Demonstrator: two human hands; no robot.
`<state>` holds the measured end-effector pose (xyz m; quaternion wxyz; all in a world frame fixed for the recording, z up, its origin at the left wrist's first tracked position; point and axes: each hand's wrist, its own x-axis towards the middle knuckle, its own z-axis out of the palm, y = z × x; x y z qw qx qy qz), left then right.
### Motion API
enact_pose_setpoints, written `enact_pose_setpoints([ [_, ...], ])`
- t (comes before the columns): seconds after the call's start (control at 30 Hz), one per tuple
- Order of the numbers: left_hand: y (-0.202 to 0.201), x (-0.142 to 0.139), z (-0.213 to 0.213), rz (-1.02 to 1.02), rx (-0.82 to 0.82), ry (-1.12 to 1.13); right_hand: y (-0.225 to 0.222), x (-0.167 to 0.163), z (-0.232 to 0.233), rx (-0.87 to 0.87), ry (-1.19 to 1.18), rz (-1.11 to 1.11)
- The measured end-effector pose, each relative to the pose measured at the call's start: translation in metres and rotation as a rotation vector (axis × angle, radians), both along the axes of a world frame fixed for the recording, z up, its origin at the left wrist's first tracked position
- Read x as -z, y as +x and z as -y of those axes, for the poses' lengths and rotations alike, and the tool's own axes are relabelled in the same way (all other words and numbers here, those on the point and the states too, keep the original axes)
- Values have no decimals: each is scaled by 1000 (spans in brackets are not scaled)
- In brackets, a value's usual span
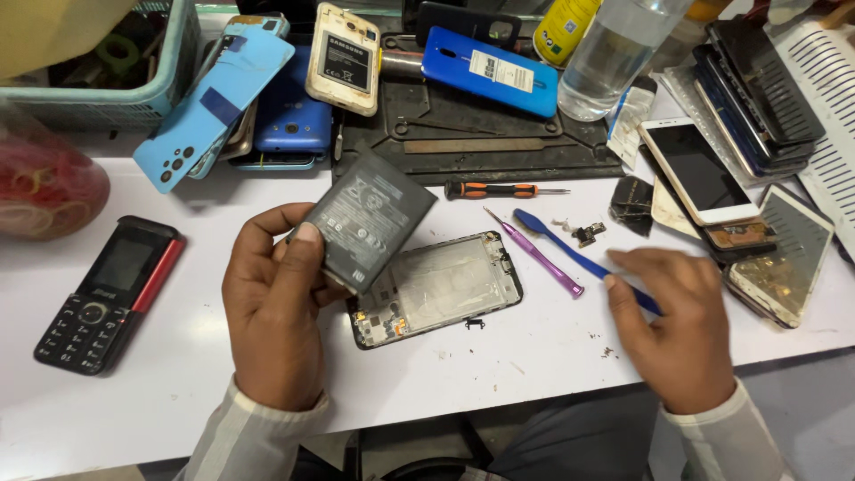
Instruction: The person cleans a smartphone battery with a blue plastic tool, places it into the phone chassis, and then handles a small circuit board component, connecting a ribbon cable. The workspace contains multiple disassembled phones and tools.
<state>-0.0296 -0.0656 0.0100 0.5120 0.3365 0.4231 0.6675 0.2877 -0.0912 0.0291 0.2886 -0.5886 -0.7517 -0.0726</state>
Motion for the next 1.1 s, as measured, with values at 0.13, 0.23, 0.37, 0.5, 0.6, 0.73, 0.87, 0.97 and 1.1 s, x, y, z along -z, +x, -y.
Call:
enact_pose_setpoints([
  [0.13, -9, -1, 5, -69, 137, -29, -13, -18, -2, -77, -70, -168],
  [0.23, -8, 2, 1, -163, 250, -40, -36, -29, -9, -328, -190, -214],
  [0.37, 0, 5, -4, -167, 345, -14, -69, -35, -26, -646, -215, -94],
  [0.5, 8, 2, -7, -143, 443, -75, -88, -38, -38, -739, -240, -42],
  [0.6, 13, -3, -9, -122, 489, -30, -91, -37, -44, -737, -305, -49],
  [0.73, 13, -12, -6, -314, 416, -37, -77, -32, -53, -752, -458, -314],
  [0.87, 3, -18, 5, -791, 213, 125, -53, -28, -70, -792, -586, -689],
  [0.97, -3, -16, 9, -1038, 164, 296, -40, -28, -76, -771, -651, -724],
  [1.1, -2, -11, 10, -1093, 164, 379, -39, -25, -78, -817, -738, -662],
])
